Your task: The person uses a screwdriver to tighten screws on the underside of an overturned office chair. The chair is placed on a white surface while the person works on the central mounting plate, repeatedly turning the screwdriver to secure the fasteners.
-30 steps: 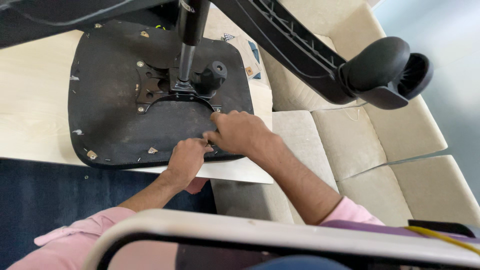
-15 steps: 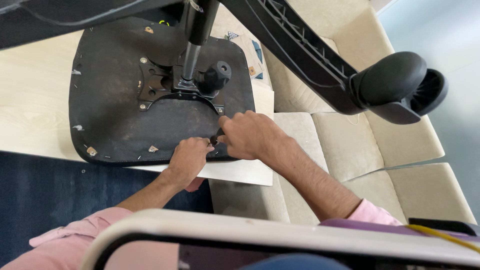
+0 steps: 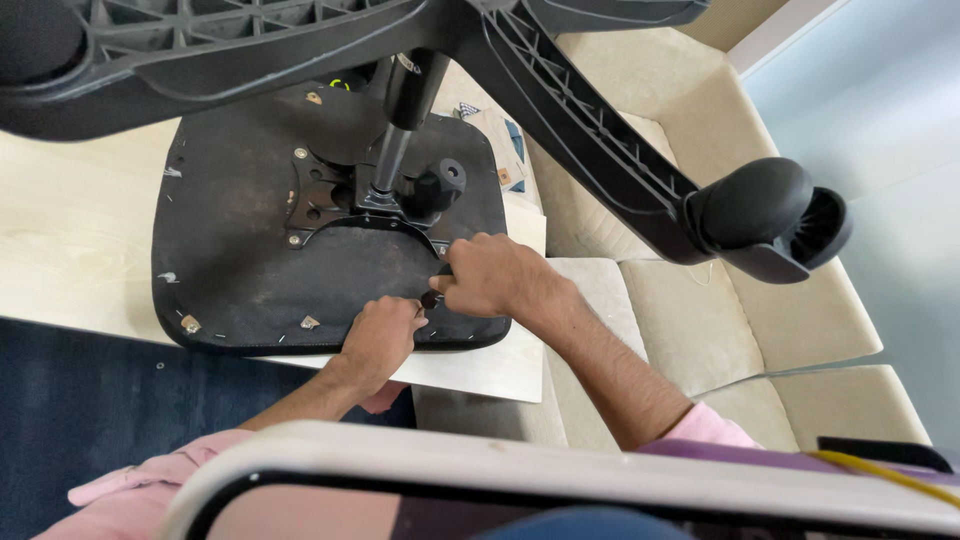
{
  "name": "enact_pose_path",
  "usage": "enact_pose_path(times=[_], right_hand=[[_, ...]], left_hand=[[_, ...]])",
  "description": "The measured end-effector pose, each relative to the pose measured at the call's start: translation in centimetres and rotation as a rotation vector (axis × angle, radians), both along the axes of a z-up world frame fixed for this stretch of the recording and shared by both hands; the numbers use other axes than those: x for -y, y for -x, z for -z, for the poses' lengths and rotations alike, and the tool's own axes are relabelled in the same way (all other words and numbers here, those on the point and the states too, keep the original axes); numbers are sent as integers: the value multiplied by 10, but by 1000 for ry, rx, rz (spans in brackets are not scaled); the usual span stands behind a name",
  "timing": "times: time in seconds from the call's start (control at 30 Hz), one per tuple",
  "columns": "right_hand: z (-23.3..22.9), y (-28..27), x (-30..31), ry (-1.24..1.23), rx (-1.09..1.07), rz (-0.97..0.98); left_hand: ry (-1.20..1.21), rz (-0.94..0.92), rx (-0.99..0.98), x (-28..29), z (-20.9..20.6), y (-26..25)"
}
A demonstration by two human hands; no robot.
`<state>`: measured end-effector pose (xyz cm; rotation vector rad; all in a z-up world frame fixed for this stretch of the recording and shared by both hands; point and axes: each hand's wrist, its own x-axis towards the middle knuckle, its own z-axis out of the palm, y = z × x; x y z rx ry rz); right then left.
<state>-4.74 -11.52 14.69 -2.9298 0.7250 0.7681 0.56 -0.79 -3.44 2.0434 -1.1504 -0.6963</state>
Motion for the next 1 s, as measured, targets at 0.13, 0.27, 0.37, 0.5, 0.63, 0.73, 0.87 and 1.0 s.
enact_pose_path(times=[0.13, 0.27, 0.37, 0.5, 0.63, 0.73, 0.87, 1.0], right_hand=[[2, 1, 1, 14, 82, -30], [4, 4, 3, -7, 56, 12], [5, 7, 2, -5, 68, 31], [15, 11, -5, 22, 142, 94], [19, 10, -1, 42, 124, 201], [17, 14, 3, 68, 159, 157], [14, 20, 1, 117, 79, 125], [15, 18, -3, 179, 31, 206]], left_hand=[[16, 7, 25, 1, 0, -1], [-10, -5, -23, 0, -2, 0], [-49, -8, -30, -1, -5, 1], [30, -35, 9, -1, -3, 4], [41, -57, 17, -1, 3, 4], [64, -20, 125, 1, 8, 5], [55, -7, 149, 3, 13, 3], [28, 30, 170, 3, 18, 3]])
